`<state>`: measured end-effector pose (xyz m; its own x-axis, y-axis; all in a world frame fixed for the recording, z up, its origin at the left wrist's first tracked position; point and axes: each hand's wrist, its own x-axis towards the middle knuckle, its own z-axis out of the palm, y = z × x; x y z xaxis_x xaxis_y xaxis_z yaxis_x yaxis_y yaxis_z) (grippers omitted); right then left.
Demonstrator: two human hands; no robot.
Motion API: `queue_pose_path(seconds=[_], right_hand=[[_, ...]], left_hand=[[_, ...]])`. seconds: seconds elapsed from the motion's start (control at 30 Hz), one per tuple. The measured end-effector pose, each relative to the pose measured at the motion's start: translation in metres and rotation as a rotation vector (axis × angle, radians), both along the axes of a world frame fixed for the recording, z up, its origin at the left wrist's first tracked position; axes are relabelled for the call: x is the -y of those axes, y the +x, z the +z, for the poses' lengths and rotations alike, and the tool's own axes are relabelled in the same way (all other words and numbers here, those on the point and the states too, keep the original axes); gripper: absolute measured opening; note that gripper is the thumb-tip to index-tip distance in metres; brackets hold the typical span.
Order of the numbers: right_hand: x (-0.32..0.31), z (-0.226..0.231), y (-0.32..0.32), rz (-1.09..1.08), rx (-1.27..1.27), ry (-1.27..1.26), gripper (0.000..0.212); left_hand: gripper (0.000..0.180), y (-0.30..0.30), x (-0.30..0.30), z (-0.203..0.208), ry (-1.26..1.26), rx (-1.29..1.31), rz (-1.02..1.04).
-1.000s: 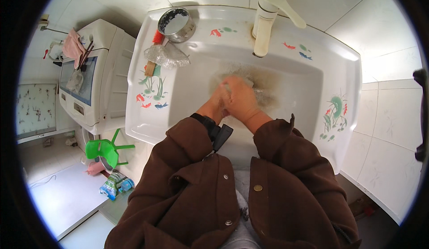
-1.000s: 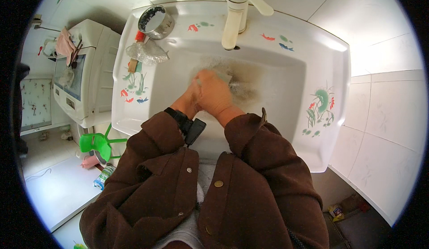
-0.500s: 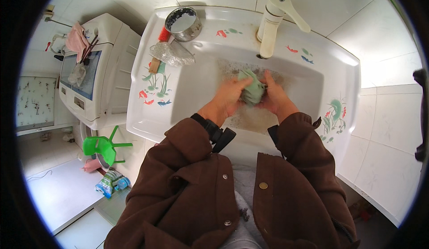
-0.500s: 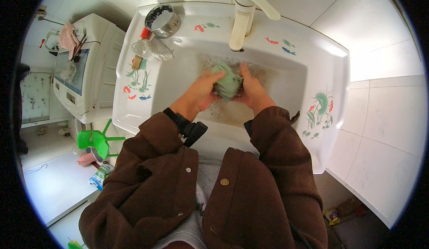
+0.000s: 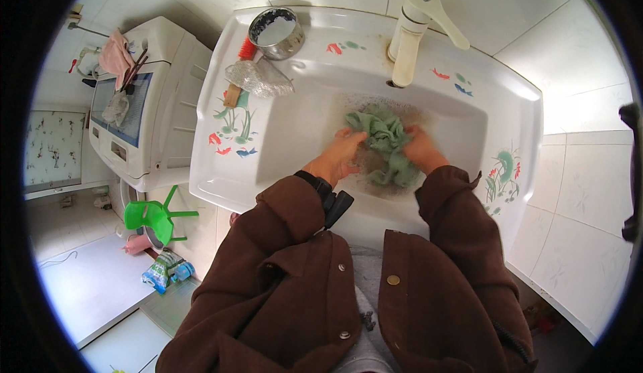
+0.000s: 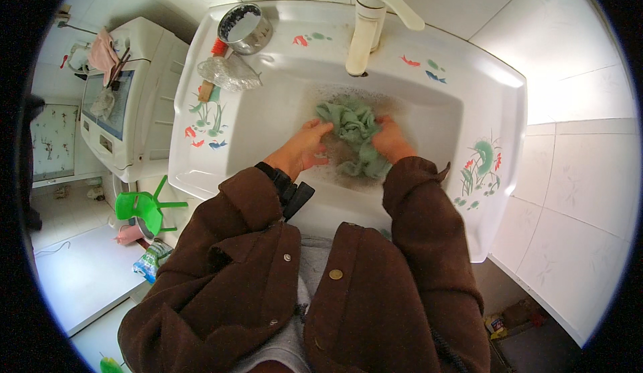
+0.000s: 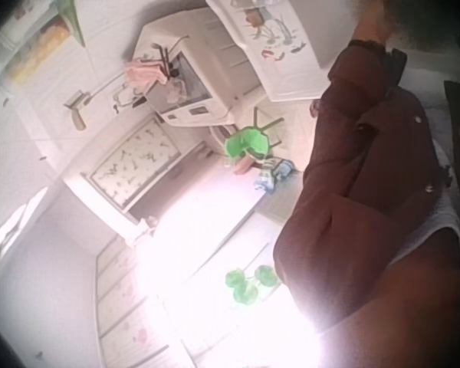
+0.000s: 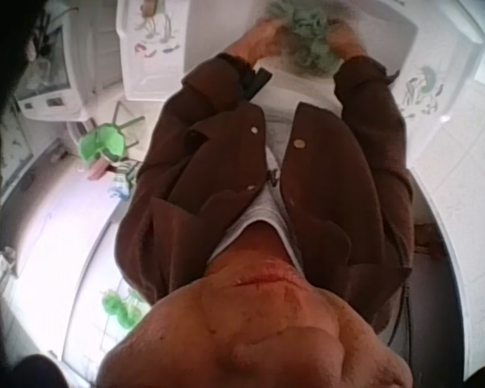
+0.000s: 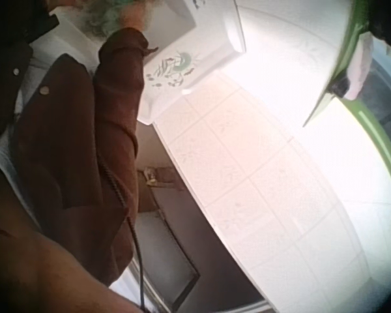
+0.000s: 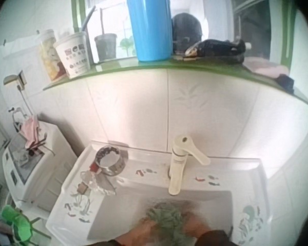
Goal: The person washes a green cloth in a bathroom sink. They repeatedly wet, scrub, and rinse the cloth under running water, then wring it out multiple times.
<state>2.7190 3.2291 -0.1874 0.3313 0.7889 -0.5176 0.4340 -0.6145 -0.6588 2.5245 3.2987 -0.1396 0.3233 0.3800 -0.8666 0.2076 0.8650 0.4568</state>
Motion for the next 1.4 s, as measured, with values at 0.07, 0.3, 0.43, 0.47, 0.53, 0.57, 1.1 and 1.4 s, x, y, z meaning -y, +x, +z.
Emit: queue_pose_path(seconds=[0.07,0.3,0.43,0.47,0.53,0.57,1.1,1.4], right_hand=[[-0.005,0.003,-0.007,-0.155,-0.172,0.118,0.044],[-0.020,0.059,-0.093,0.264,-0.430,0.490,0.022],[-0.015,0.083,-0.122,0.184,-0.151,0.668,0.019],[-0.016,0.085,-0.124,0.152,-0.100,0.705,0.020],[-0.019,0.083,-0.125,0.087,-0.018,0.696,0.021],[-0.021,0.079,-0.124,0.078,0.024,0.669,0.021],[-0.006,-0.004,0.000,0.194,0.564,-0.031,0.041],[-0.026,0.038,-0.054,0.126,-0.338,0.341,0.026]], left_hand=[[0.071,0.002,0.000,-0.004,0.010,-0.030,0.128],[0.047,-0.015,-0.016,0.006,-0.189,0.323,0.249],[0.039,-0.018,-0.018,0.009,-0.046,0.370,0.093],[0.036,-0.015,-0.017,0.008,-0.063,0.382,0.131],[0.032,-0.010,-0.013,0.007,0.014,0.399,0.142],[0.030,-0.007,-0.011,0.007,0.110,0.402,0.114],[0.066,0.009,-0.012,0.013,0.049,-0.138,0.135],[0.062,-0.002,-0.020,-0.020,0.028,0.091,0.247]])
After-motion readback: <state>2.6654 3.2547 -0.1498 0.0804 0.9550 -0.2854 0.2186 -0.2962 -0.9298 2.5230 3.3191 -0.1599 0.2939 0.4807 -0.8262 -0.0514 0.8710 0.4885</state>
